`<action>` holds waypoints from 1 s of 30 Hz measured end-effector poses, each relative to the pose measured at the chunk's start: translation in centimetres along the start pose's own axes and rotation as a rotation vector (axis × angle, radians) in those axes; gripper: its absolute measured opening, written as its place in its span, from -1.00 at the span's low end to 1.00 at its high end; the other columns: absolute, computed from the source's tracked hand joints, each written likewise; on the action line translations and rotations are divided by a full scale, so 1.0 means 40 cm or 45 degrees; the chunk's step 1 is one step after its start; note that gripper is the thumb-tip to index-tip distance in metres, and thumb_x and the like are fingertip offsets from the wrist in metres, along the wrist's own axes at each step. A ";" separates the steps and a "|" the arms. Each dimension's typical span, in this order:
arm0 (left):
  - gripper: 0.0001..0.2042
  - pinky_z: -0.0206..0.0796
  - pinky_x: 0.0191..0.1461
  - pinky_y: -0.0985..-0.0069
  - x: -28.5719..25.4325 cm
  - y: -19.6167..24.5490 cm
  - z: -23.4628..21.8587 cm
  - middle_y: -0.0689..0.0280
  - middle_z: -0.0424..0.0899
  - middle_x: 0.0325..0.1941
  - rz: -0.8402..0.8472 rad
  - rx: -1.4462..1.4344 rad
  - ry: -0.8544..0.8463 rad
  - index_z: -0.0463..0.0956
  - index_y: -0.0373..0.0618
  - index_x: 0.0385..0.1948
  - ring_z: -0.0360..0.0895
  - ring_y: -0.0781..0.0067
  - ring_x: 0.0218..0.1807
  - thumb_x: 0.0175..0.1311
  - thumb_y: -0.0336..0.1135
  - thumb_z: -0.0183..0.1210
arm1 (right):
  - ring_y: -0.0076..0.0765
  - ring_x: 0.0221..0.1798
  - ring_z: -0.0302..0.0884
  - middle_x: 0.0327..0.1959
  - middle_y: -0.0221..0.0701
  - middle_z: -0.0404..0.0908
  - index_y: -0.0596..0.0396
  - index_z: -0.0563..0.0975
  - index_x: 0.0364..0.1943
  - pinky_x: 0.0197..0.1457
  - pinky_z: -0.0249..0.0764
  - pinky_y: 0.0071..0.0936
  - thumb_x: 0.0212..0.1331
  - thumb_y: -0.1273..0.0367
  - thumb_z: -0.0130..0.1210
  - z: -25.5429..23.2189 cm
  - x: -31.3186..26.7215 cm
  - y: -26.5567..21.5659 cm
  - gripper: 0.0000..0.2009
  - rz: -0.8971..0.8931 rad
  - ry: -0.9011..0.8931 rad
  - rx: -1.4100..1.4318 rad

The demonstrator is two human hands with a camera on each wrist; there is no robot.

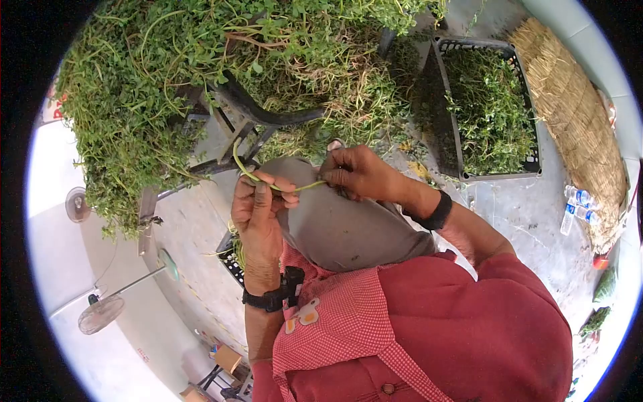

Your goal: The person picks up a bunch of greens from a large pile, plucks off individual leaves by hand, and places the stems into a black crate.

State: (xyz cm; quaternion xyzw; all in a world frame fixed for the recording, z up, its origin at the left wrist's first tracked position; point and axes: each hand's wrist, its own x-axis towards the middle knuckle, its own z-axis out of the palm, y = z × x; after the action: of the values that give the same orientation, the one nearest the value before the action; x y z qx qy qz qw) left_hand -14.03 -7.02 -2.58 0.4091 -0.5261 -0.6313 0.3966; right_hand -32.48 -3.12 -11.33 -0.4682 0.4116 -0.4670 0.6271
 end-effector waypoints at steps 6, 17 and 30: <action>-0.88 0.44 -0.33 0.56 -0.001 -0.007 -0.024 0.19 0.59 -0.36 0.046 -0.063 -0.074 0.36 -0.15 -0.24 0.54 0.49 -0.43 0.34 -0.32 -0.07 | -0.61 -0.68 0.39 -0.67 -0.44 0.45 0.20 0.51 -0.39 -0.65 0.34 -0.63 0.18 0.36 0.02 0.009 -0.004 0.028 -0.83 0.194 0.083 0.594; -0.88 0.39 -0.35 0.57 -0.007 -0.001 -0.010 0.20 0.60 -0.38 0.017 -0.028 0.038 0.39 -0.16 -0.23 0.52 0.49 -0.44 0.33 -0.34 -0.05 | -0.60 -0.55 0.46 -0.59 -0.45 0.50 0.22 0.53 -0.32 -0.45 0.43 -0.62 0.15 0.38 0.03 -0.004 -0.038 0.008 -0.84 0.149 -0.018 0.443; -0.87 0.35 -0.30 0.58 -0.017 -0.009 0.016 0.25 0.56 -0.35 0.077 0.229 -0.110 0.37 -0.13 -0.30 0.49 0.53 -0.36 0.31 -0.29 0.00 | -0.49 -0.69 0.46 -0.72 -0.38 0.52 0.28 0.55 -0.53 -0.60 0.41 -0.54 0.05 0.33 0.12 0.011 0.006 0.045 -0.78 0.170 0.638 -0.185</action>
State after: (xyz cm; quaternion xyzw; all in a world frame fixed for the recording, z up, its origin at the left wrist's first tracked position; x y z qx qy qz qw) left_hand -14.40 -6.14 -2.80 0.3995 -0.6093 -0.5863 0.3541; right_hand -31.65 -3.06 -13.01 -0.3538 0.6163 -0.4951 0.4998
